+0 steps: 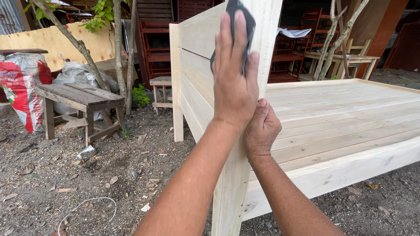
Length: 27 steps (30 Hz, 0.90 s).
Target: The person sands the legs and side rails of an unfinished wooden bed frame using a sheet of sandpaper held by hand. They steady the frame with one hand while rubbing the sandpaper along the wood, working around the leg and lower rails.
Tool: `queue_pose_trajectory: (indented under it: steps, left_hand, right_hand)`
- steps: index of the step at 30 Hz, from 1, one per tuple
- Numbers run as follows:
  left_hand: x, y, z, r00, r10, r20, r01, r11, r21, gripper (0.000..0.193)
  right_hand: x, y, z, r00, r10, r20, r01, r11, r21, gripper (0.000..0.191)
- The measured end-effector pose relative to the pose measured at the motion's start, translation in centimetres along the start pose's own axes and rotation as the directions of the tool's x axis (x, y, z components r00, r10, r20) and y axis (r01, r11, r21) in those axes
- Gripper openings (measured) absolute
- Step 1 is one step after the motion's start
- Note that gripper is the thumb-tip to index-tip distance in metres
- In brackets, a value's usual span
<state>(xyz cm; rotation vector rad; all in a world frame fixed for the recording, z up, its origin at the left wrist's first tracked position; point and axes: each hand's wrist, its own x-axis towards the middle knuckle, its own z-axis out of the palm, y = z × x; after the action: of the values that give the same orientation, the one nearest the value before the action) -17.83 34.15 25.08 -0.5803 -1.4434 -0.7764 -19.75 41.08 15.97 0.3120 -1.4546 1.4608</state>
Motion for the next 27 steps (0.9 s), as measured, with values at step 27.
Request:
queue_pose_trajectory:
  steps: [27]
  left_hand:
    - [6.9,-1.9,1.9,0.998,-0.015,-0.068,0.004,0.987,-0.162,0.043]
  right_hand:
    - [-0.2,-0.3,-0.1,0.999,-0.037,0.018,0.037,0.999,-0.037,0.055]
